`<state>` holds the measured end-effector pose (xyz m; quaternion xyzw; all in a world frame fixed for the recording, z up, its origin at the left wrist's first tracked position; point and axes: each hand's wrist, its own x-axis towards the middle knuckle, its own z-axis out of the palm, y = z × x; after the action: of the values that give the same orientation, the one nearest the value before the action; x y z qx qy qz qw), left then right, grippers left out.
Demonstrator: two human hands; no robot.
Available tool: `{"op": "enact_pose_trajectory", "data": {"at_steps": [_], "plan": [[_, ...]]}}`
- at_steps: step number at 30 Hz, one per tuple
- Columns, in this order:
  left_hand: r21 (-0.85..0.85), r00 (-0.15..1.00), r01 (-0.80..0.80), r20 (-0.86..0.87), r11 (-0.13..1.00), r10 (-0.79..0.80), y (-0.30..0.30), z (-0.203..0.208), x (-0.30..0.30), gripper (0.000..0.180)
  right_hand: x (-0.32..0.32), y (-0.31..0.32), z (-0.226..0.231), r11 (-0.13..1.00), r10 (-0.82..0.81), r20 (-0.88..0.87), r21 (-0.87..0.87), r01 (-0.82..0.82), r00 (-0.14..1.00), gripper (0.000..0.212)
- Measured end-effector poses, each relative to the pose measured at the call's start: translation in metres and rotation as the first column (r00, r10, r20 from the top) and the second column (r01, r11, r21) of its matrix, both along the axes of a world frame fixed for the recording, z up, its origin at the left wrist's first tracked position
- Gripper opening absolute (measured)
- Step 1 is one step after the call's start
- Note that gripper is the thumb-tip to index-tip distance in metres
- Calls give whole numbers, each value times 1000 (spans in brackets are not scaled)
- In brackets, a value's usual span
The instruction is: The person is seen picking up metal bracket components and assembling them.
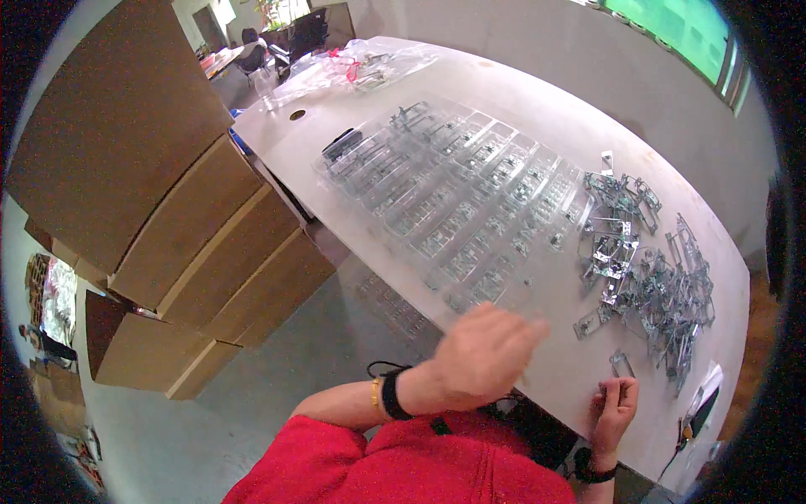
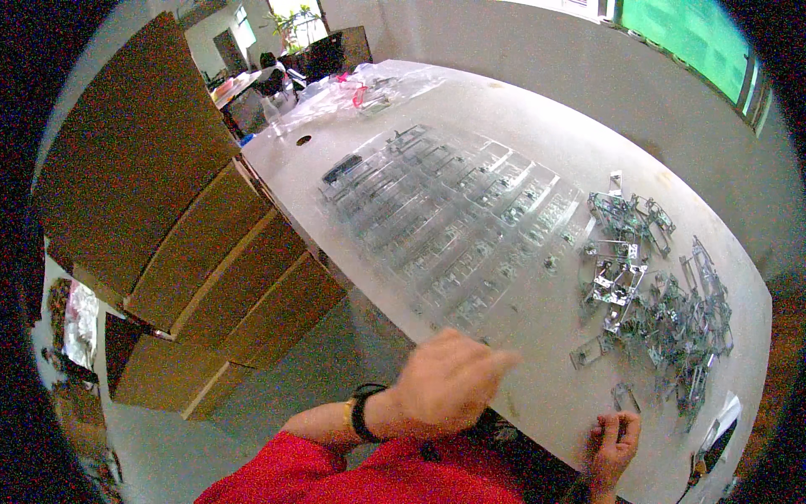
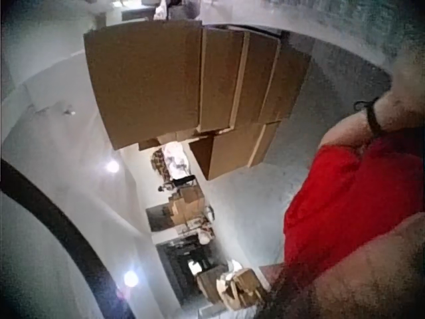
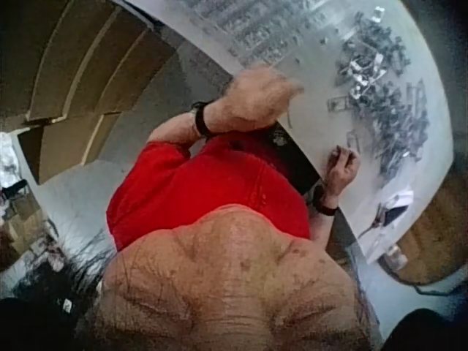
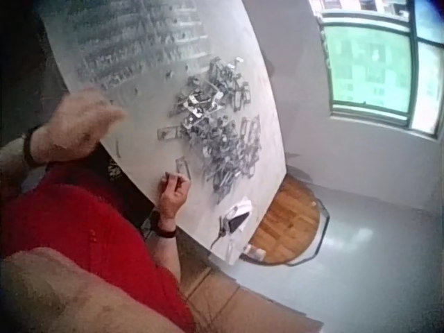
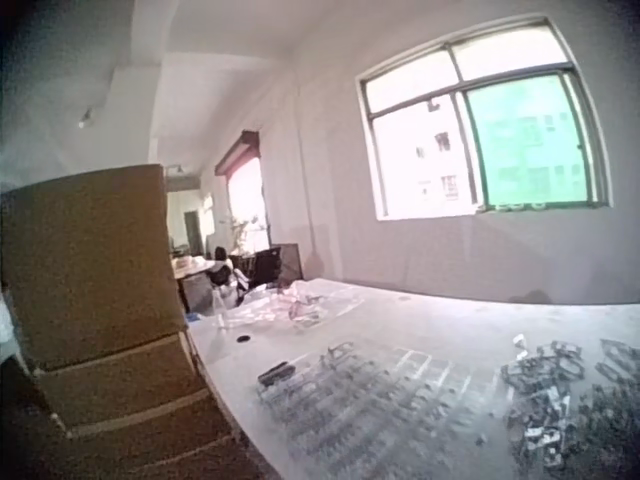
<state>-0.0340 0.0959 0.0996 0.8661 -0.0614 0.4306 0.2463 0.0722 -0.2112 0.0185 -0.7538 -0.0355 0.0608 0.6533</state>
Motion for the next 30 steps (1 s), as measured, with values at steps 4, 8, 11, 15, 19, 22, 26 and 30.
{"op": "enact_pose_trajectory", "data": {"at_steps": [4,8,11,15,19,22,26,30], "plan": [[-75,948,292,-112,953,-299,-47,-25,16,37,-3,-16,2,999,-11,21,-31,11,1000,10],[-84,905,359,-213,929,-369,-67,-45,24,30,-1,-24,0,998,48,27,43,-49,998,9],[-84,893,334,-289,939,-344,-75,-50,31,26,2,-38,-4,1000,29,106,-13,-27,994,7],[-134,867,291,-382,947,-321,-85,-51,36,20,1,-64,-2,999,-51,87,17,49,995,7],[-106,859,239,-441,965,-261,-92,-57,49,18,-2,-85,-2,990,-142,82,32,140,986,9],[-164,814,223,-511,961,-277,-96,-59,57,20,-3,-92,-1,986,-155,75,71,149,985,9],[-140,806,210,-535,968,-252,-99,-54,65,26,-5,-88,-1,994,-106,59,30,105,993,10],[-81,802,188,-563,979,-201,-100,-45,79,32,-5,-90,-2,996,-76,91,63,70,993,10]]}}
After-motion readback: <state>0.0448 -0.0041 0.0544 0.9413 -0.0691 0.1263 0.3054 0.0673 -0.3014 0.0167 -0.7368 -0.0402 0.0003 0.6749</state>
